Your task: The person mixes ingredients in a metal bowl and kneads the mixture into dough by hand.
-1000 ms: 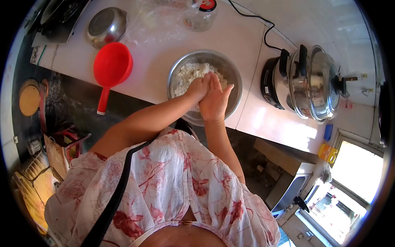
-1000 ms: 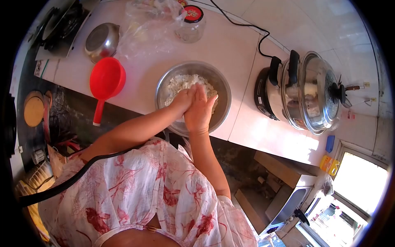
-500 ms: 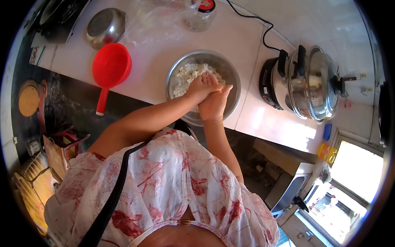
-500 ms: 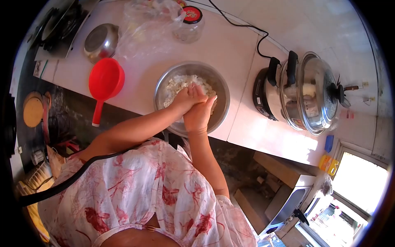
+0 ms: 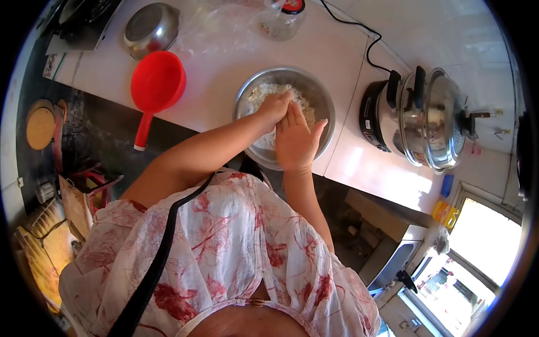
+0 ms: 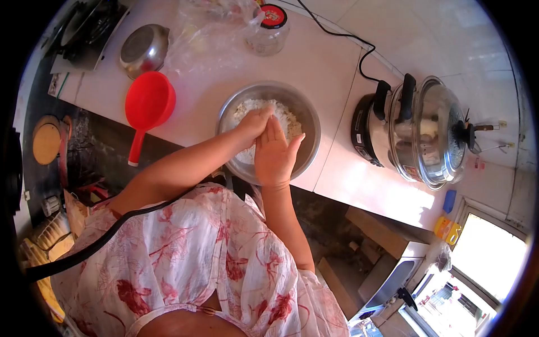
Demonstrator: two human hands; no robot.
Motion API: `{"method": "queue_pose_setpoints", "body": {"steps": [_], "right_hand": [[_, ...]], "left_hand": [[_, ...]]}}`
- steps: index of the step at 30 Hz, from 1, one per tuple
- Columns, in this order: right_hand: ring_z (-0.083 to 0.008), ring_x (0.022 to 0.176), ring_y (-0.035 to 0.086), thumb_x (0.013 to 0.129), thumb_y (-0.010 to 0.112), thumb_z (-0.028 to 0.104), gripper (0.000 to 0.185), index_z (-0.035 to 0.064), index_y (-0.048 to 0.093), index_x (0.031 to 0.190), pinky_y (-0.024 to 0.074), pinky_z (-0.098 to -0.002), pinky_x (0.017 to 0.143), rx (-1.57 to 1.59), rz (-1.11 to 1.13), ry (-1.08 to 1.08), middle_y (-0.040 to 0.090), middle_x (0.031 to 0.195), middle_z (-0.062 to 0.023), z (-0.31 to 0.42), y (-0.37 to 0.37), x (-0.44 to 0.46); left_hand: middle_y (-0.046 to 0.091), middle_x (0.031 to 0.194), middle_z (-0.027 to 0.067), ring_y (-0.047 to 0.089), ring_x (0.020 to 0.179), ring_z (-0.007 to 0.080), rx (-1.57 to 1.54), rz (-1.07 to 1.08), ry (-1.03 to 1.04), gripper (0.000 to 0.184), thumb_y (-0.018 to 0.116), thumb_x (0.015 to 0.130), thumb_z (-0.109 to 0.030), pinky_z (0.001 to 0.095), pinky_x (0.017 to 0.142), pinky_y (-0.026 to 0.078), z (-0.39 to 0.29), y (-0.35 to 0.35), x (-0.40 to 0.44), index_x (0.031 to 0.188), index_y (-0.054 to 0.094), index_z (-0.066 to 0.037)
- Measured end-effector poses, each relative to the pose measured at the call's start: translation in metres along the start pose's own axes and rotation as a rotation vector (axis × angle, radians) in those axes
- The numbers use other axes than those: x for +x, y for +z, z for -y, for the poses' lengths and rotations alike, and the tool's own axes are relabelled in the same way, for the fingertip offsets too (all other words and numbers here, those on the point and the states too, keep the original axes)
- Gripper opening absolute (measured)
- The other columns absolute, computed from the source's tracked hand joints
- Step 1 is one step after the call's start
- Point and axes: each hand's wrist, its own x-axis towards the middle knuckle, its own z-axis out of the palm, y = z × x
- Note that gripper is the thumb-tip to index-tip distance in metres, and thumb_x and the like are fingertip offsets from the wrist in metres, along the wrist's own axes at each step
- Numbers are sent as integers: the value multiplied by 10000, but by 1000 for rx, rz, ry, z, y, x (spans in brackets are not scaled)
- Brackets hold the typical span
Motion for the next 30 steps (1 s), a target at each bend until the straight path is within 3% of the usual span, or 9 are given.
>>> {"method": "queue_pose_setpoints", "body": {"steps": [2,5,8,12,14,20,24,26,30], "right_hand": [[-260,1417,132,857,376,690,972,-45,130,1444,102,-366,1148,126,22,-49,166,1526,-149,2,-1,1],[-263,1415,146,859,394,678,967,-46,129,1442,133,-364,1144,356,58,-50,174,1523,-153,5,-6,6],[-259,1416,143,855,397,684,974,-38,121,1448,127,-363,1149,411,81,-33,172,1523,-147,3,-8,6],[-246,1412,159,861,389,681,958,-32,136,1448,134,-364,1145,300,14,-14,190,1522,-133,-5,-5,2],[-237,1410,164,876,369,670,928,-29,154,1447,136,-365,1142,203,18,1,193,1524,-121,-3,-1,1],[-245,1416,141,898,331,653,897,-38,158,1444,127,-357,1145,106,28,29,169,1527,-139,-1,4,-2],[-255,1421,120,894,329,660,911,-44,147,1443,105,-354,1153,64,43,48,147,1531,-140,-1,3,-3],[-259,1424,103,880,333,678,945,-48,119,1445,85,-353,1159,65,66,10,121,1535,-143,1,3,0],[-263,1422,109,868,355,686,966,-31,79,1453,100,-368,1159,170,-11,-55,106,1533,-162,0,-7,16]], "left_hand": [[637,987,148,627,895,245,-385,167,-54,368,419,966,-285,358,807,506,-7,5,-13,1114,530,33],[551,1212,186,580,1052,255,-585,317,84,380,439,969,-288,392,928,467,-2,2,-20,1196,438,18],[514,1243,171,558,1099,256,-557,346,198,362,448,967,-246,381,960,451,11,1,-18,1225,426,6],[568,1125,136,575,1042,217,-420,272,200,299,459,961,-226,352,906,474,25,-4,-12,1156,488,-2],[603,961,101,601,906,173,-159,24,269,270,475,951,-264,326,789,503,28,1,-8,1022,551,-14],[620,834,94,613,737,168,-48,13,124,346,475,938,-360,336,646,511,17,-6,-4,920,564,-26],[628,840,101,626,760,194,-169,-34,6,348,457,947,-353,343,678,522,6,-5,-1,935,563,-21],[624,959,129,619,892,217,-471,153,-120,333,448,956,-336,362,773,519,4,-6,-1,1015,536,-20],[591,1063,126,577,975,204,-669,200,31,302,433,967,-280,364,850,485,12,6,-20,1094,510,-17]]}}
